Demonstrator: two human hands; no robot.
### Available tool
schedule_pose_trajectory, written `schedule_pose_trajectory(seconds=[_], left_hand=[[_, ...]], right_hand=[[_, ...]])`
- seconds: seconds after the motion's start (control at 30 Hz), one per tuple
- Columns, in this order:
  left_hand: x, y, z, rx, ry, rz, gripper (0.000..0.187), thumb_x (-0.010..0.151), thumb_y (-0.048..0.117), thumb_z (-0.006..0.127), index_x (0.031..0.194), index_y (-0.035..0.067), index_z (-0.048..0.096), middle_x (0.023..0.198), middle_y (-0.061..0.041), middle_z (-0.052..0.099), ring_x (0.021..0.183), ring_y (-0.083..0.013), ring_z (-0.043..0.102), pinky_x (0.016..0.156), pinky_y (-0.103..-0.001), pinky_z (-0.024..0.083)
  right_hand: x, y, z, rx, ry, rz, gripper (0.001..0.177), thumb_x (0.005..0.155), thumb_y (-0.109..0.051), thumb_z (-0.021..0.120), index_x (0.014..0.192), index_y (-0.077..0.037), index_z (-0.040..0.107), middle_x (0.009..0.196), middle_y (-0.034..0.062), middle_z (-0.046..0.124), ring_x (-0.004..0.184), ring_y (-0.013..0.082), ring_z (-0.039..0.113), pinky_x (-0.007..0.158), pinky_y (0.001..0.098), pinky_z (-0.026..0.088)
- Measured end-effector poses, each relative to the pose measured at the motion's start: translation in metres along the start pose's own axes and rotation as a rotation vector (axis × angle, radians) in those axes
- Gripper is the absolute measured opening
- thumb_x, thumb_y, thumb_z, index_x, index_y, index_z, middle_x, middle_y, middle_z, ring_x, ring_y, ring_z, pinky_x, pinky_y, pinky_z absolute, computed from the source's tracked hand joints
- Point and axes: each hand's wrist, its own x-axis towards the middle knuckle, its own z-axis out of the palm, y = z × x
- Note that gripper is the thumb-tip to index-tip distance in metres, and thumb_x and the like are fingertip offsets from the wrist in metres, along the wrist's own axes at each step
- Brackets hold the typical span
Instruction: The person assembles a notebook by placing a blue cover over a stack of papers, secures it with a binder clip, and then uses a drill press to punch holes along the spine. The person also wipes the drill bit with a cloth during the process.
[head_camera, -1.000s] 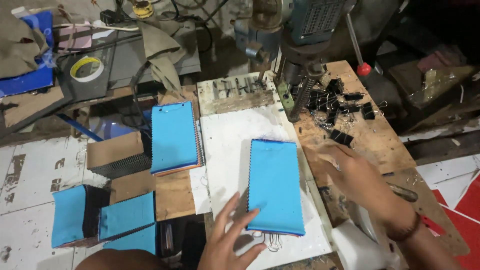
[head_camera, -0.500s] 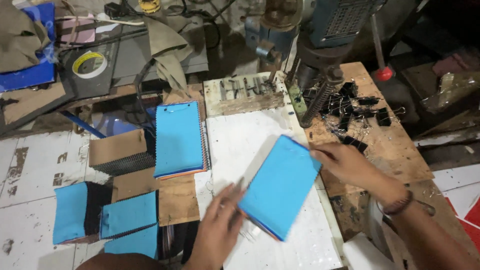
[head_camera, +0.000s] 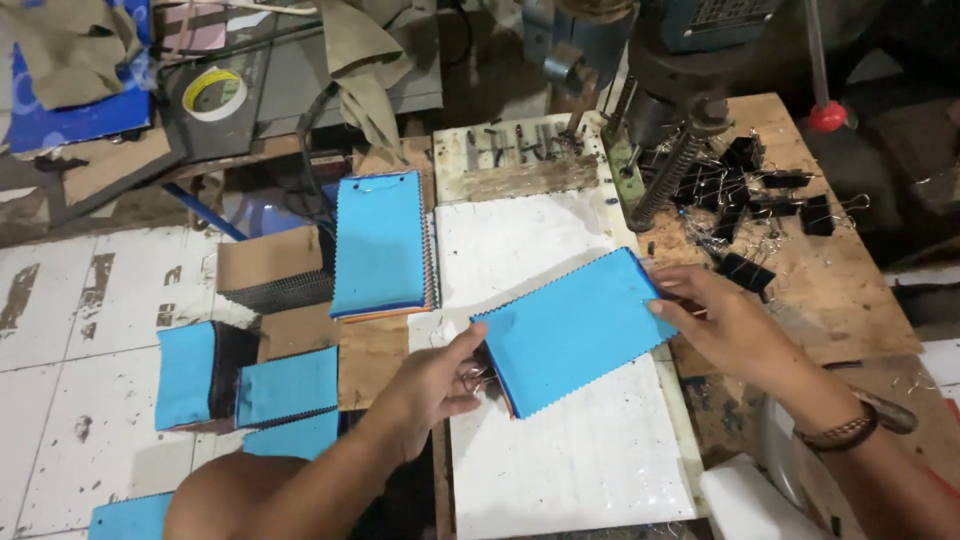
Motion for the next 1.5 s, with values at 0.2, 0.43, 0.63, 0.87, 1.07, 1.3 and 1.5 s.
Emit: schedule_pose_trajectory(seconds=[0.2, 0.43, 0.63, 0.87, 1.07, 1.3, 1.5], left_hand=[[0.017, 0.009, 0.008, 0.182, 0.000, -0.037, 0.065, 0.082, 0.050, 0.071, 0.137, 0.015, 0.069, 0.137, 0.000, 0.067, 0.119, -0.0155, 0.060, 0.101, -0.033, 0.048], [0.032, 0.002, 0.002, 0.310, -0.093, 0.049, 0.101, 0.083, 0.051, 0.078, 0.156, -0.005, 0.034, 0.137, -0.017, 0.057, 0.117, -0.0196, 0.068, 0.105, -0.031, 0.053], [0.027, 0.005, 0.001, 0.126, -0.065, 0.157, 0.105, 0.083, 0.040, 0.078, 0.158, 0.000, 0.016, 0.150, -0.032, 0.040, 0.136, -0.0413, 0.057, 0.111, -0.047, 0.050], [0.070, 0.038, 0.003, 0.308, 0.004, 0.348, 0.084, 0.091, 0.034, 0.075, 0.151, 0.004, 0.023, 0.141, -0.035, 0.046, 0.126, -0.0427, 0.062, 0.103, -0.045, 0.058], [0.074, 0.077, 0.012, 0.319, 0.059, 0.366, 0.073, 0.094, 0.031, 0.074, 0.148, 0.007, 0.031, 0.142, -0.031, 0.049, 0.128, -0.0406, 0.061, 0.103, -0.044, 0.058], [0.117, 0.098, 0.005, 0.212, 0.107, 0.410, 0.074, 0.089, 0.032, 0.077, 0.146, 0.003, 0.039, 0.144, -0.029, 0.050, 0.131, -0.0404, 0.059, 0.094, -0.042, 0.062], [0.135, 0.108, -0.005, 0.199, 0.154, 0.382, 0.079, 0.086, 0.034, 0.080, 0.148, 0.001, 0.044, 0.143, -0.028, 0.054, 0.132, -0.0399, 0.058, 0.098, -0.041, 0.061]], right_hand=[[-0.005, -0.018, -0.007, -0.038, -0.026, 0.147, 0.058, 0.093, -0.041, 0.058, 0.147, -0.019, 0.053, 0.147, 0.0017, 0.063, 0.131, 0.0214, 0.063, 0.108, 0.0405, 0.054], [-0.012, -0.024, -0.005, 0.016, 0.090, 0.144, 0.045, 0.097, -0.026, 0.068, 0.136, -0.005, 0.063, 0.123, 0.0274, 0.073, 0.116, 0.0446, 0.070, 0.096, 0.0540, 0.057], [-0.016, -0.023, -0.005, 0.101, 0.083, 0.210, 0.049, 0.094, -0.033, 0.069, 0.136, -0.008, 0.063, 0.125, 0.0281, 0.072, 0.111, 0.0432, 0.073, 0.094, 0.0523, 0.059], [0.000, -0.017, 0.004, 0.321, 0.225, 0.282, 0.049, 0.091, -0.027, 0.076, 0.132, -0.001, 0.065, 0.128, 0.0273, 0.070, 0.118, 0.0421, 0.067, 0.099, 0.0534, 0.053], [0.027, -0.021, 0.009, 0.490, 0.357, 0.336, 0.051, 0.090, -0.027, 0.077, 0.135, -0.007, 0.065, 0.118, 0.0189, 0.071, 0.106, 0.0291, 0.066, 0.088, 0.0437, 0.056], [0.068, -0.033, 0.002, 0.643, 0.442, 0.252, 0.041, 0.091, -0.013, 0.072, 0.129, 0.003, 0.067, 0.114, 0.0179, 0.066, 0.102, 0.0244, 0.062, 0.084, 0.0381, 0.057], [0.101, -0.009, 0.002, 0.617, 0.362, 0.203, 0.037, 0.092, -0.019, 0.075, 0.124, 0.000, 0.071, 0.107, 0.0166, 0.069, 0.096, 0.0236, 0.064, 0.082, 0.0419, 0.058]])
